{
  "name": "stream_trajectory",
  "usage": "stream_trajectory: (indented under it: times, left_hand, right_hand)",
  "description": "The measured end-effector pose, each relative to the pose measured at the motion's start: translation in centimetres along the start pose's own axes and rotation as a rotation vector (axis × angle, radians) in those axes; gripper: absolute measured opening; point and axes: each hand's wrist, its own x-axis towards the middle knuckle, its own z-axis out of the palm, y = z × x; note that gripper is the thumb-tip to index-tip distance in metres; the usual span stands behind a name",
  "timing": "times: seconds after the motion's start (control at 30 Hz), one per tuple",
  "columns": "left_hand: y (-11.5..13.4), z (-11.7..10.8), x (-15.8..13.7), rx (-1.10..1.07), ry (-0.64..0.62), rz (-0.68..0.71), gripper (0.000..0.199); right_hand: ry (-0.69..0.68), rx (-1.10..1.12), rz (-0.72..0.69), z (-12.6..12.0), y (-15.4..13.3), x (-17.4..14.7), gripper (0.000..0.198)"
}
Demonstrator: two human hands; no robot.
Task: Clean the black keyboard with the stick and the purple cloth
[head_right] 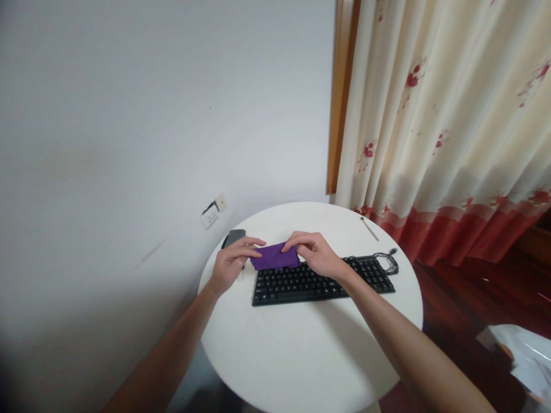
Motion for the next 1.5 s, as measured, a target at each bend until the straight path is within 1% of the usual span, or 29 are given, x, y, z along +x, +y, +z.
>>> stream_trajectory:
  times: [0.07,0.1,0.17,0.23,0.27,0.3,0.37,0.4,0.43,0.47,0.53,0.6,0.7,0.77,0.9,1.0,1.1,1.17,1.23,1.33,1.37,1.43,1.5]
  left_hand:
    - [0.2,0.6,-0.1,-0.092,0.056,-0.103,0.028]
    - [0.3,0.9,-0.1,-0.139,0.075,-0.175,0.036]
    - [0.2,1.7,-0.1,-0.198,0.069,-0.323,0.05]
    - [-0.1,2.4,-0.2,-0.212,0.039,-0.429,0.047]
    - [-0.3,2.7,-0.3,-0.215,0.034,-0.459,0.043]
    - [-0.5,3.0,-0.5,-0.218,0.039,-0.477,0.04]
    - [-0.9,3.3,-1.0,-0.221,0.066,-0.496,0.038]
    - [-1.2,3.4,-1.3,-0.22,0.079,-0.504,0.037]
    - [-1.4,3.5,-1.6,-0.217,0.087,-0.513,0.036]
    - [-1.6,3.6,-1.9,-0.213,0.096,-0.523,0.035]
    - [-2.0,3.7,-2.6,-0.199,0.116,-0.542,0.033]
    - [-2.4,3.7,-3.3,-0.175,0.133,-0.556,0.031]
    - [-2.8,4.0,-4.6,-0.146,0.119,-0.581,0.03]
    - [-3.0,4.4,-5.7,-0.151,0.129,-0.603,0.031]
    - [-3.2,5.7,-7.7,-0.162,0.24,-0.656,0.032]
    - [-3.5,6.4,-8.8,-0.135,0.323,-0.664,0.033]
    - [-3.9,6.5,-9.6,-0.073,0.397,-0.647,0.029]
    - [-4.1,6.4,-10.1,-0.045,0.426,-0.647,0.027]
    - [-4.1,6.5,-10.7,-0.045,0.43,-0.66,0.027]
    - [-3.5,6.8,-11.2,-0.052,0.421,-0.686,0.025]
    - [-3.2,6.9,-11.2,-0.047,0.419,-0.69,0.024]
    - [-2.4,7.2,-10.9,-0.029,0.406,-0.679,0.02]
    - [-1.6,7.3,-10.6,-0.029,0.382,-0.659,0.019]
  right_hand:
    - [-0.033,-0.039,0.01,-0.1,-0.8,0.0,0.027]
    - [-0.047,-0.055,0.018,-0.1,-1.1,0.1,0.027]
    - [-0.065,-0.08,0.035,0.0,-1.3,0.0,0.027]
    - [-0.011,-0.076,0.067,0.5,-0.8,-0.1,0.02]
    - [0.042,-0.05,0.094,0.8,-0.3,-0.1,0.017]
    - [0.098,-0.005,0.127,1.3,0.4,-0.3,0.024]
    - [0.221,0.123,0.217,2.4,2.0,-0.8,0.048]
    - [0.27,0.195,0.277,2.9,2.8,-1.1,0.053]
    - [0.3,0.263,0.342,3.5,3.7,-1.5,0.051]
    - [0.317,0.323,0.408,4.1,4.4,-1.9,0.046]
    - [0.318,0.417,0.524,5.0,5.3,-2.8,0.034]
    - [0.307,0.472,0.581,5.7,5.6,-3.6,0.028]
    - [0.333,0.496,0.588,6.3,5.5,-4.3,0.028]
    - [0.337,0.467,0.594,6.6,5.6,-4.7,0.03]
    - [0.342,0.326,0.586,7.4,7.5,-5.3,0.037]
    - [0.356,0.184,0.53,8.0,9.2,-6.0,0.034]
    - [0.363,0.09,0.508,8.6,9.9,-6.6,0.031]
    - [0.353,0.06,0.512,8.9,9.5,-6.9,0.028]
    - [0.363,-0.031,0.496,9.2,8.7,-7.3,0.025]
    - [0.417,-0.257,0.402,10.3,6.8,-7.8,0.026]
    - [0.421,-0.301,0.376,10.9,6.2,-8.1,0.028]
    - [0.387,-0.297,0.377,12.4,5.2,-8.5,0.033]
    - [0.333,-0.205,0.428,13.9,4.6,-8.8,0.041]
